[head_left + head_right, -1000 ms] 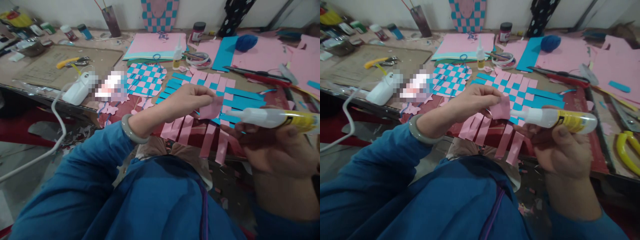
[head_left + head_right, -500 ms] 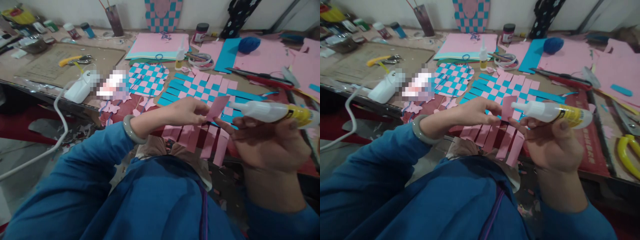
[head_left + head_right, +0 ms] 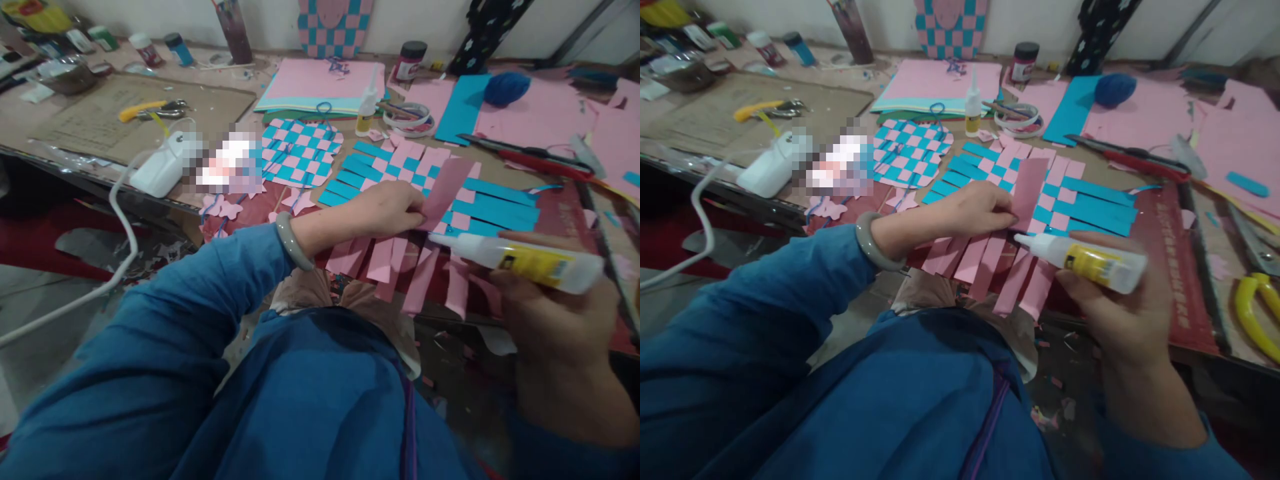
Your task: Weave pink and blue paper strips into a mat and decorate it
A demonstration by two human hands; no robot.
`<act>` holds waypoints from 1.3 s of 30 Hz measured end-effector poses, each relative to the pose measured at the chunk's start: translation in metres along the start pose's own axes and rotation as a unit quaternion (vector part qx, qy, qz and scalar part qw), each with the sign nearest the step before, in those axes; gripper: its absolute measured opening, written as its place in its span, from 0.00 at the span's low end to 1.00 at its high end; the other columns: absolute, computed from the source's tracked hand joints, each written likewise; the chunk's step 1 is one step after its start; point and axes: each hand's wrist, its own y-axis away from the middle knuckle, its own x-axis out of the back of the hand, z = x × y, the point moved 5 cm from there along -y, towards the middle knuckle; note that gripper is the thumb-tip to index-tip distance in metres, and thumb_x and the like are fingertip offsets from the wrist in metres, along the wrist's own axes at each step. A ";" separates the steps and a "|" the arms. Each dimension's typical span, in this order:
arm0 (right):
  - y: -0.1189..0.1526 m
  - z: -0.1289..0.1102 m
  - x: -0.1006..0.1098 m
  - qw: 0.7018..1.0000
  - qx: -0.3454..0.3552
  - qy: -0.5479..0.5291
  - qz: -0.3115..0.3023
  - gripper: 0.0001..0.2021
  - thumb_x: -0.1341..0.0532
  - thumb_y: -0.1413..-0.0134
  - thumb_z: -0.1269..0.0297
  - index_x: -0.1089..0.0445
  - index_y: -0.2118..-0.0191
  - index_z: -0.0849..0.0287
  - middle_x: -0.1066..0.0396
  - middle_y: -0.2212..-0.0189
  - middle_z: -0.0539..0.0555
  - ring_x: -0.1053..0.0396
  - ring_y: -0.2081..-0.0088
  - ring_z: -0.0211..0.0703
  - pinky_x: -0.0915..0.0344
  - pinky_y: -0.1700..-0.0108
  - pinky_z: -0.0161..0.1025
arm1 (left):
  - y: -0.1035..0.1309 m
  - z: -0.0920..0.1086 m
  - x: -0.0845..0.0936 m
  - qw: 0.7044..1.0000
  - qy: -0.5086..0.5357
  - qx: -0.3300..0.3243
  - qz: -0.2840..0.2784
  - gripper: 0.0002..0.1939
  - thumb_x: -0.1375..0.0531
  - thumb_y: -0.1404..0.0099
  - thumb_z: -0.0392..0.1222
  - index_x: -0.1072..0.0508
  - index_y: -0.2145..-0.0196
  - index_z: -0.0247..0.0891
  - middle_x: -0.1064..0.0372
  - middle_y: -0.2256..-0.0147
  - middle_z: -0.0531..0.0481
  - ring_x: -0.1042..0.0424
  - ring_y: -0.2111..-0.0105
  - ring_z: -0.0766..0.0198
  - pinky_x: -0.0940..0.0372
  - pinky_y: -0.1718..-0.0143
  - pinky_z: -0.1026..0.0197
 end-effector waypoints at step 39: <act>-0.018 -0.016 -0.046 0.889 0.276 0.355 -0.085 0.19 0.43 0.43 0.47 0.26 0.68 0.60 0.24 0.72 0.54 0.26 0.71 0.44 0.37 0.74 0.37 | 0.001 -0.008 0.000 0.995 0.095 0.019 0.015 0.12 0.47 0.39 0.36 0.29 0.77 0.34 0.37 0.79 0.53 0.40 0.75 0.69 0.47 0.72 0.63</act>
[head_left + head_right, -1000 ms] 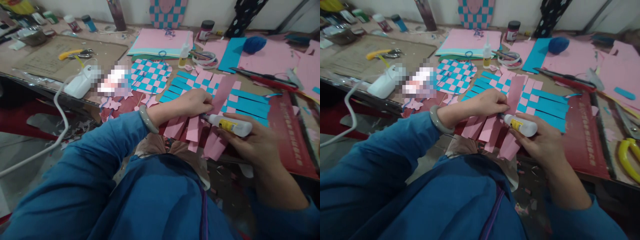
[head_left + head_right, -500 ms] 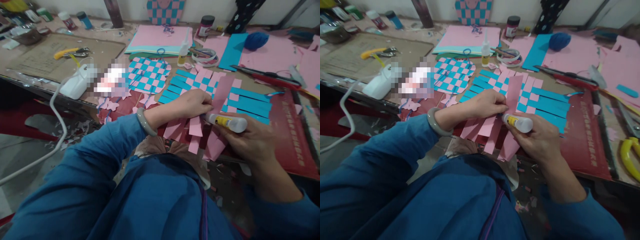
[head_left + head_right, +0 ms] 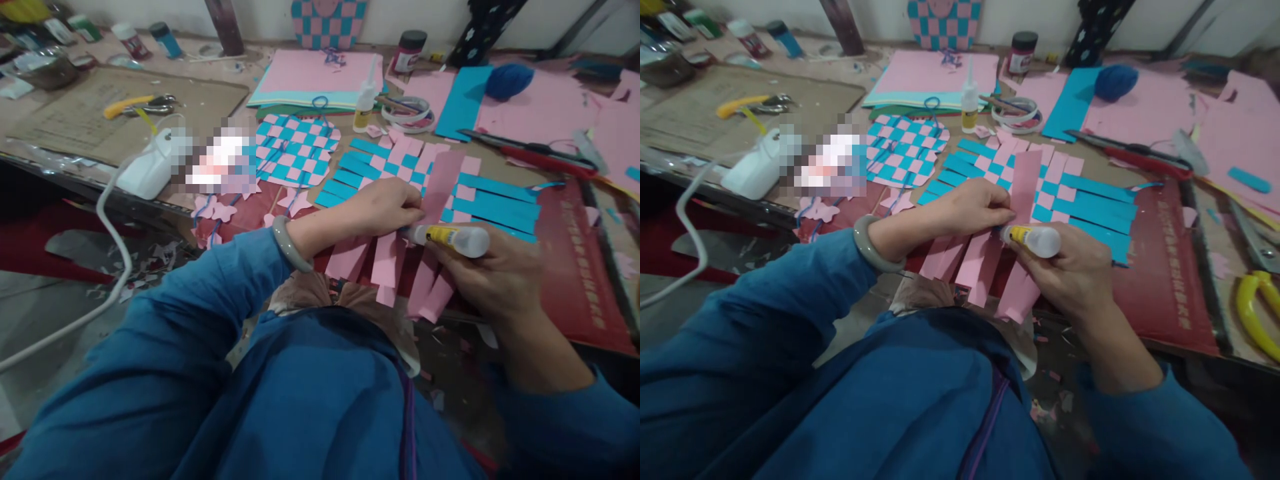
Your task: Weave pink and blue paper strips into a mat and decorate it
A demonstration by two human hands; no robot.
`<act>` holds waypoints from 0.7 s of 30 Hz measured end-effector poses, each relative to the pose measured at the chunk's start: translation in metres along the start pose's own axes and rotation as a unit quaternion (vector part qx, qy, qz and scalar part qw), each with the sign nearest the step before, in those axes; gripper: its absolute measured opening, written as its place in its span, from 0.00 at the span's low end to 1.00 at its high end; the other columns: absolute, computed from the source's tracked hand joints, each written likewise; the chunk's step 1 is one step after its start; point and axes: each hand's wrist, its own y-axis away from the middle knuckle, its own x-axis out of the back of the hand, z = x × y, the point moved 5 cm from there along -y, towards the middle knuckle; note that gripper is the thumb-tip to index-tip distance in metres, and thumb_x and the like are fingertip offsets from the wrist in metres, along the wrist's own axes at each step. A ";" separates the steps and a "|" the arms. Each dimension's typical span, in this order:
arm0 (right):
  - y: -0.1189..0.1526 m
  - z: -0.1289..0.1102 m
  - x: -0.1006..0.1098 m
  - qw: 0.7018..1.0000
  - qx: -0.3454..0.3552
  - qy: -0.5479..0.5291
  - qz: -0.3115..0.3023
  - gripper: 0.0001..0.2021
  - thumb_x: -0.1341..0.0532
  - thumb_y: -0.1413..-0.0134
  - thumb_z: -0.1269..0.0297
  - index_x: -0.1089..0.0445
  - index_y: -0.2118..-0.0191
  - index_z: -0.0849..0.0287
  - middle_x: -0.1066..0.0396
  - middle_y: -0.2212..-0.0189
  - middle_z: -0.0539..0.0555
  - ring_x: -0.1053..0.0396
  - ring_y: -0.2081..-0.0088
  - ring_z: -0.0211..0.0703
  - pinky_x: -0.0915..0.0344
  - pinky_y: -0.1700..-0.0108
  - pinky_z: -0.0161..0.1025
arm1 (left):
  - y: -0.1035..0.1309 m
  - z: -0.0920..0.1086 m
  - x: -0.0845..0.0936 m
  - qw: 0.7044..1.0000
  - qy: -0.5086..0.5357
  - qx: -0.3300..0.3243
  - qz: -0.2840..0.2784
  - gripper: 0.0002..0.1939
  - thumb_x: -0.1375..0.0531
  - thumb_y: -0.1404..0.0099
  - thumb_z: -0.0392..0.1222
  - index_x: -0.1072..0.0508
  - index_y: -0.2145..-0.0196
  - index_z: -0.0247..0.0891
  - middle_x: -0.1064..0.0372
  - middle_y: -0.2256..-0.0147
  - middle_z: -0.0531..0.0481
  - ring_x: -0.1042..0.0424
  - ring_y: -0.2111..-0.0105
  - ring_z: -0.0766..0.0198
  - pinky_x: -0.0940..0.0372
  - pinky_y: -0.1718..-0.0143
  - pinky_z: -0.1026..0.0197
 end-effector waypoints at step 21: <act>0.000 0.003 0.001 0.999 -0.045 -0.027 -0.013 0.15 0.40 0.45 0.49 0.25 0.68 0.55 0.26 0.74 0.50 0.30 0.75 0.40 0.41 0.78 0.34 | 0.000 -0.002 0.000 1.000 -0.015 0.005 0.005 0.10 0.45 0.39 0.37 0.26 0.74 0.34 0.32 0.76 0.52 0.35 0.71 0.66 0.45 0.69 0.64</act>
